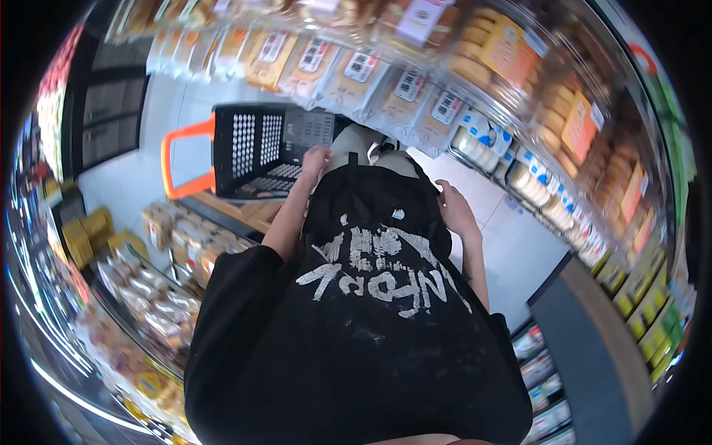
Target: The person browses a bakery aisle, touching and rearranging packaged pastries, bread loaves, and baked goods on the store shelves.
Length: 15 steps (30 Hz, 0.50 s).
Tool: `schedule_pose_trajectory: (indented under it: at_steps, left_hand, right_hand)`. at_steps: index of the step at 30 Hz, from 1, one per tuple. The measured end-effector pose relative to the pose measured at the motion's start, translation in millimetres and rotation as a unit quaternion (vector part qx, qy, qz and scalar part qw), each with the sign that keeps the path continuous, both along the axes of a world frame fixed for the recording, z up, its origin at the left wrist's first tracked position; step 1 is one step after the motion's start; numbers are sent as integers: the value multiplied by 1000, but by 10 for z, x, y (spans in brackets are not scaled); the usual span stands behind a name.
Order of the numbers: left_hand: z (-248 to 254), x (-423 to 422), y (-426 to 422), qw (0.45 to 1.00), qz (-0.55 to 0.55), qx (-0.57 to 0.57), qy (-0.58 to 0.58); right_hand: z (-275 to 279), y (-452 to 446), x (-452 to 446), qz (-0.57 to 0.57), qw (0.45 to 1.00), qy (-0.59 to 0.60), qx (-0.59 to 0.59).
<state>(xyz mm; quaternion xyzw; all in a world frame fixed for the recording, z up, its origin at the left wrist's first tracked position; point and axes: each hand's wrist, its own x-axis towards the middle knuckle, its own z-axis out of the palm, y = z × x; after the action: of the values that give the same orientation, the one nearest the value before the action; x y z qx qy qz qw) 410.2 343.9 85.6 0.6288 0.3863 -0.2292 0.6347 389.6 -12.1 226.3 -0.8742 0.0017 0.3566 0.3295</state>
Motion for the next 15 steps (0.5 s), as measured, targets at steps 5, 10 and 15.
schedule_pose_trajectory:
  at_steps: [5,10,15]
  left_hand:
    - [-374,-1110,412,951,293,-8,101]
    - [-356,-1729,-1,951,275,27,140]
    - [-632,-2316,-528,952,188,144,195]
  right_hand:
    - [528,611,609,150,970,-41,186]
    - [2575,1320,877,75,772,-466,425]
    - [3462,1859,767,129,395,-542,730]
